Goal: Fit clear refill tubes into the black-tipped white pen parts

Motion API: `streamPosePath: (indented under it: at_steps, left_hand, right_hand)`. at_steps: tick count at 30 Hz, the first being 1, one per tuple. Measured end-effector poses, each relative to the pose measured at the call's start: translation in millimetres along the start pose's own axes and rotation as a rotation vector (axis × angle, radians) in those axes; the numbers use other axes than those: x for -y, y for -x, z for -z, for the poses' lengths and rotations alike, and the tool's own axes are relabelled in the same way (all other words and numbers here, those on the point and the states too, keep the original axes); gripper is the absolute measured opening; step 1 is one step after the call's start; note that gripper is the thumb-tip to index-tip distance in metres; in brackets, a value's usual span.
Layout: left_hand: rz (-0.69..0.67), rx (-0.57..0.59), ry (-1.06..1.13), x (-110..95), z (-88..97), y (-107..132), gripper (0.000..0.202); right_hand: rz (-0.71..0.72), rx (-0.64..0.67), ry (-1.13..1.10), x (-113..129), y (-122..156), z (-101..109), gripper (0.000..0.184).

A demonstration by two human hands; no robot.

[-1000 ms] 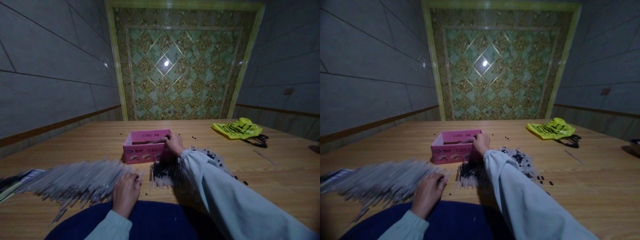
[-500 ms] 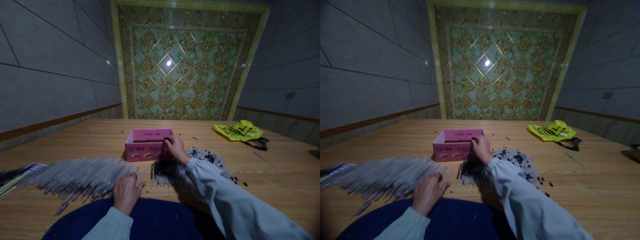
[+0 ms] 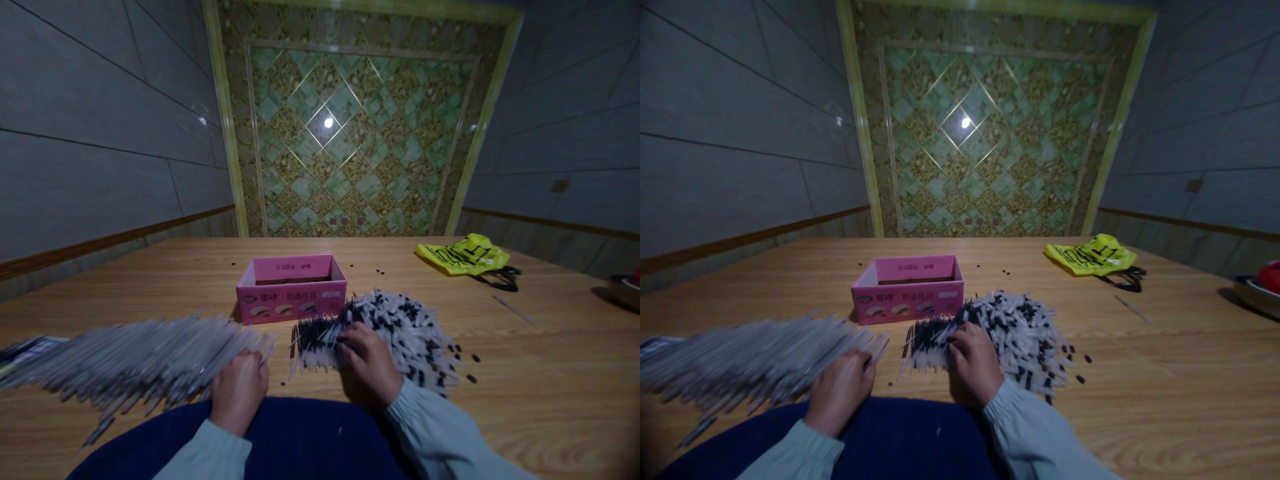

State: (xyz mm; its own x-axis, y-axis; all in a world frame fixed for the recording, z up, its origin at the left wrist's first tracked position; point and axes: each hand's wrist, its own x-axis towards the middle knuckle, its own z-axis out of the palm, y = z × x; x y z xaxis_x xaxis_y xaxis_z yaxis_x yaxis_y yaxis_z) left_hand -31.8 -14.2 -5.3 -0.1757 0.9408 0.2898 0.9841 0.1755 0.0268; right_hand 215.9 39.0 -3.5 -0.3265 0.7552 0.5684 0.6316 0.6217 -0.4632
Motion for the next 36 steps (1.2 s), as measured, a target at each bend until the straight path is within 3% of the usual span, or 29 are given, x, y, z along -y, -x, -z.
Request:
streamPosePath:
  at_steps: [4, 6, 8, 13, 18, 24, 36]
  left_hand:
    - [-0.048, -0.13, 0.155, 2, 1.3, -4, 0.024]
    - [-0.093, -0.197, 0.344, 0, 1.8, -6, 0.022]
    - [-0.118, -0.187, 0.594, -5, 1.3, -6, 0.019]
    - [-0.057, 0.114, 1.242, -20, -6.0, -3, 0.022]
    - [0.081, 0.362, 1.629, -27, -7.5, -1, 0.036]
    - [0.171, 0.429, 1.819, -24, -2.8, 0, 0.034]
    - [0.187, 0.432, 1.845, -25, 0.5, -1, 0.03]
  right_hand:
    - [0.179, 0.138, 0.223, 11, -1, -12, 0.013]
    - [0.239, 0.174, 0.302, 14, -3, -17, 0.014]
    - [0.277, 0.2, 0.363, 17, -5, -19, 0.017]
    - [0.341, 0.255, 0.441, 16, -9, -18, 0.008]
    - [0.41, 0.25, 0.39, 10, -8, -18, 0.012]
    - [0.39, 0.255, 0.289, 16, -2, -12, 0.01]
    - [0.358, 0.317, 0.388, 26, 3, -17, 0.007]
